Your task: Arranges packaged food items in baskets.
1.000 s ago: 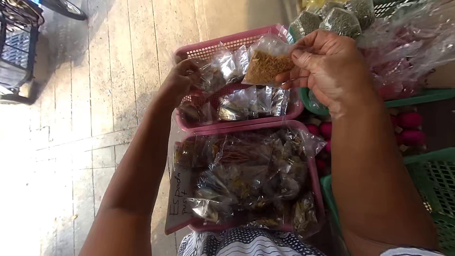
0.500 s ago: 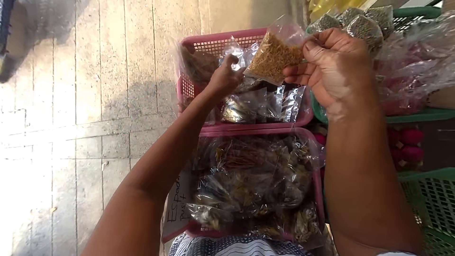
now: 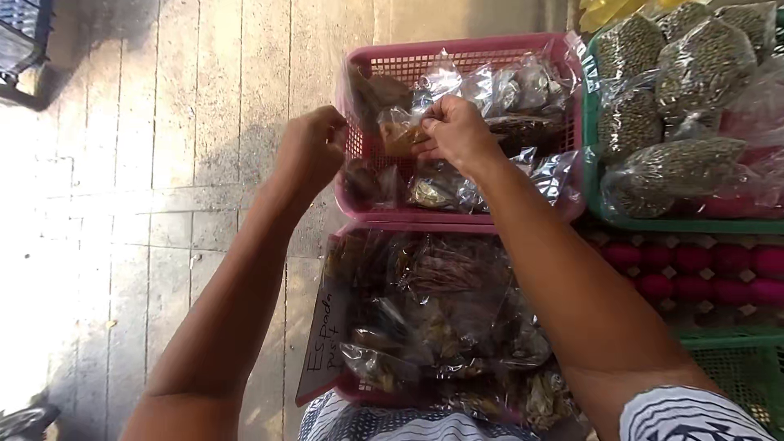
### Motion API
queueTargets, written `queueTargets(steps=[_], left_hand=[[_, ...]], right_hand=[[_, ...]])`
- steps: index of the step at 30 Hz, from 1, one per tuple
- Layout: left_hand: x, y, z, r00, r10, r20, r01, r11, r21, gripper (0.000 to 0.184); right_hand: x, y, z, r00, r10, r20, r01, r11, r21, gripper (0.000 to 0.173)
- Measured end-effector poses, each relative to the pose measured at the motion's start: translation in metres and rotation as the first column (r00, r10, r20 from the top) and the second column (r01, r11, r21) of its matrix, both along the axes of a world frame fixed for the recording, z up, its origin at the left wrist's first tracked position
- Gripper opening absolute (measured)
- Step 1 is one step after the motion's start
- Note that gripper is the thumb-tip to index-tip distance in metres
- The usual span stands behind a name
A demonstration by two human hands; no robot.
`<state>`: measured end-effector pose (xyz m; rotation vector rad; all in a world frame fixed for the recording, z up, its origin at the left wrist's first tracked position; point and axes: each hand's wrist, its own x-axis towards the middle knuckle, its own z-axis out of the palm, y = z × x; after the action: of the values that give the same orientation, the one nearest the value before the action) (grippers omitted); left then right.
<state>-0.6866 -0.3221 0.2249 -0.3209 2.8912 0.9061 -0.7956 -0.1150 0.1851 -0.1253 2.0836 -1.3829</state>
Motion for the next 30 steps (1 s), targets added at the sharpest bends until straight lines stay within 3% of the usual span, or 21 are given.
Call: queueTargets(steps=[2, 4, 7, 9, 12, 18, 22, 26, 30], left_hand=[[0.002, 0.008, -0.013, 0.985, -0.171, 0.023, 0.171, 0.953, -0.251, 0.024], [0.003, 0.021, -0.015, 0.967, -0.184, 0.179, 0.245, 0.870, -0.427, 0.033], [0.003, 0.038, -0.003, 0.930, -0.040, 0.366, 0.212, 0.871, -0.443, 0.053], [0.003, 0.039, 0.002, 0.922, 0.015, 0.387, 0.146, 0.912, -0.384, 0.042], [0.004, 0.032, 0.012, 0.962, -0.081, 0.260, 0.148, 0.956, -0.253, 0.015], [-0.013, 0.034, 0.039, 0.950, -0.312, 0.008, 0.308, 0.933, -0.188, 0.017], [-0.020, 0.038, 0.046, 0.973, -0.229, 0.028, 0.230, 0.954, -0.192, 0.021], [-0.026, 0.030, 0.052, 0.991, -0.133, -0.032, 0.122, 0.965, -0.233, 0.041], [-0.045, 0.025, 0.071, 0.983, -0.112, -0.147, 0.066, 0.955, -0.288, 0.037]], right_hand=[[-0.003, -0.002, -0.008, 0.992, 0.070, -0.106, -0.050, 0.983, 0.179, 0.024], [-0.004, -0.001, -0.008, 0.971, 0.156, -0.181, -0.095, 0.947, 0.307, 0.025], [-0.001, 0.000, -0.003, 0.933, 0.261, -0.246, -0.149, 0.906, 0.395, 0.029], [0.000, 0.003, -0.004, 0.916, 0.290, -0.276, -0.162, 0.899, 0.406, 0.028], [0.000, 0.006, -0.008, 0.918, 0.269, -0.291, -0.157, 0.921, 0.356, 0.024], [-0.003, 0.009, -0.010, 0.935, 0.212, -0.284, -0.118, 0.942, 0.314, 0.023], [-0.001, 0.012, -0.010, 0.904, 0.261, -0.338, -0.138, 0.928, 0.347, 0.020], [0.003, 0.017, -0.015, 0.847, 0.327, -0.419, -0.163, 0.910, 0.381, 0.017], [0.005, 0.019, -0.020, 0.801, 0.350, -0.486, -0.173, 0.912, 0.372, 0.014]])
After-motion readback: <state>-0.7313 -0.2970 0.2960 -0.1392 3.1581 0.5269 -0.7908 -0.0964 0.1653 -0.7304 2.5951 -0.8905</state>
